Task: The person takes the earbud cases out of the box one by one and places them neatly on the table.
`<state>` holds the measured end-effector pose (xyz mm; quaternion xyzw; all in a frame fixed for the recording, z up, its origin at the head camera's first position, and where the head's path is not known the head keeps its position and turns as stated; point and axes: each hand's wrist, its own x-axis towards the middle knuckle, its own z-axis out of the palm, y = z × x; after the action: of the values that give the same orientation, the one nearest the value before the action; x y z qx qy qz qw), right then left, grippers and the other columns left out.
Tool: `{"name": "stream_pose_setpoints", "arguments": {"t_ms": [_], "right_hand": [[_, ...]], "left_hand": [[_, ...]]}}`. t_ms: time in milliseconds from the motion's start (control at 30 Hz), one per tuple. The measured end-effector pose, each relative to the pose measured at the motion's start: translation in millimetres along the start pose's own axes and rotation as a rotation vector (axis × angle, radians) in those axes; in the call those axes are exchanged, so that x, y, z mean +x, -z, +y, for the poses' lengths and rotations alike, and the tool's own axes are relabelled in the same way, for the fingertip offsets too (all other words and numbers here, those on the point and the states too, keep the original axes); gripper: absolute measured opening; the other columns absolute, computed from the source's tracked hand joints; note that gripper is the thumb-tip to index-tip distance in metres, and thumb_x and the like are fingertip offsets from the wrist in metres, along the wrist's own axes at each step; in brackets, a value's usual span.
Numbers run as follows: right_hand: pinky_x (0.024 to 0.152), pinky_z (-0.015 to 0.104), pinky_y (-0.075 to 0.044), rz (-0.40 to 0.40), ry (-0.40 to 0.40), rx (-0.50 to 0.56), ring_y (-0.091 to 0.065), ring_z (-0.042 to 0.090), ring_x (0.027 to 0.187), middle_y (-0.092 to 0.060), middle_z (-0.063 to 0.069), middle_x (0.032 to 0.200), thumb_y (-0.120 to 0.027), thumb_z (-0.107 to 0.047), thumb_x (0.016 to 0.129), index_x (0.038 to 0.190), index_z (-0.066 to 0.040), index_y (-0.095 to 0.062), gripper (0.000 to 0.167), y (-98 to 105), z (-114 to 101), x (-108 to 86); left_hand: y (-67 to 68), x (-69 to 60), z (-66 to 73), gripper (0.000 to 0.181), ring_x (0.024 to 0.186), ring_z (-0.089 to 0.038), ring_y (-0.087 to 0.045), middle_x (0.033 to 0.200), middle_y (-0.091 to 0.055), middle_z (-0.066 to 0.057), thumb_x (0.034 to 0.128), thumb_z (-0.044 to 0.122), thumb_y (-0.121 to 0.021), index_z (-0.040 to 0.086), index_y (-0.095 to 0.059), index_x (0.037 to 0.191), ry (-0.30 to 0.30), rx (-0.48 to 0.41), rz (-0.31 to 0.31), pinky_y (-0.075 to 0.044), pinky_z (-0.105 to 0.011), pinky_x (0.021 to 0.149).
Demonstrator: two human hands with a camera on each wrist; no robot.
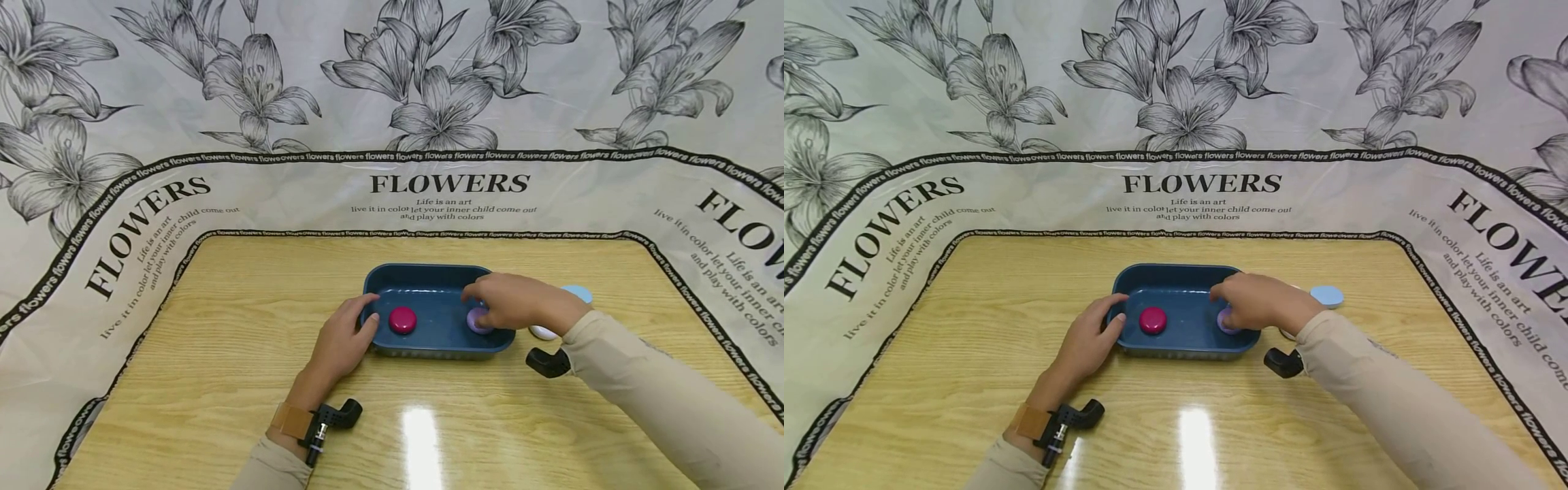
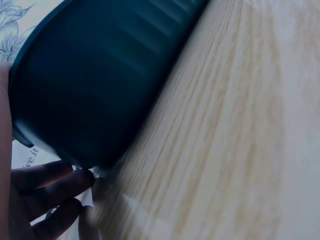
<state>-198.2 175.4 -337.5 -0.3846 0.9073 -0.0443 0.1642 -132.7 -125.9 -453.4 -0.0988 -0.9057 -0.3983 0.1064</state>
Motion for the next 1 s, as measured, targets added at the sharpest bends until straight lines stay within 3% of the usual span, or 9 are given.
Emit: {"name": "stream_pose_setpoints", "arguments": {"t_ms": [167,600,733,933,1000], "right_hand": [[0.088,0.048,-0.051,-0.068,-0.016,-0.041,-0.063,0.025,0.100,-0.065,0.012,0.113,-0.069,-0.021,0.094,0.126,-0.006,-0.066,0.036,-1.8,-1.3,4.1],[0.091,0.049,-0.051,-0.133,-0.009,-0.104,-0.063,0.031,0.107,-0.066,0.013,0.113,-0.069,-0.017,0.093,0.123,-0.004,-0.067,0.033,-3.4,0.4,13.2],[0.085,0.046,-0.053,-0.144,-0.010,-0.118,-0.063,0.025,0.096,-0.065,0.010,0.105,-0.068,-0.015,0.094,0.117,-0.004,-0.069,0.026,-3.9,0.5,15.2],[0.066,0.036,-0.047,-0.138,-0.001,-0.131,-0.053,0.017,0.071,-0.058,0.000,0.081,-0.068,-0.012,0.092,0.093,-0.011,-0.066,0.002,-5.4,-1.7,17.6],[0.063,0.035,-0.046,-0.132,0.007,-0.149,-0.051,0.016,0.068,-0.055,-0.002,0.077,-0.069,-0.011,0.091,0.088,-0.012,-0.064,0.006,-6.9,-2.4,18.4]], "left_hand": [[0.2,-0.8,-0.3,0.039,0.126,-0.016,-0.055,0.133,-0.061,0.002,0.1007,0.036,-0.054,0.023,-0.061,0.137,0.001,-0.001,0.003,-0.045,-0.044,0.103],[0.4,-1.0,0.1,0.039,0.126,-0.017,-0.054,0.134,-0.060,0.002,0.1008,0.037,-0.054,0.025,-0.060,0.137,0.015,-0.003,-0.007,-0.045,-0.045,0.103],[0.0,-1.1,-0.5,0.040,0.127,-0.017,-0.054,0.135,-0.059,0.002,0.1008,0.037,-0.054,0.024,-0.060,0.138,0.011,-0.012,-0.009,-0.045,-0.045,0.104],[-0.7,-0.6,-1.9,0.039,0.127,-0.016,-0.054,0.135,-0.059,0.003,0.1011,0.038,-0.053,0.025,-0.060,0.137,0.010,-0.012,-0.009,-0.045,-0.045,0.103],[-0.7,-0.6,-2.3,0.039,0.127,-0.016,-0.054,0.135,-0.059,0.003,0.1012,0.038,-0.053,0.026,-0.060,0.137,0.012,-0.008,-0.009,-0.045,-0.045,0.103]]}}
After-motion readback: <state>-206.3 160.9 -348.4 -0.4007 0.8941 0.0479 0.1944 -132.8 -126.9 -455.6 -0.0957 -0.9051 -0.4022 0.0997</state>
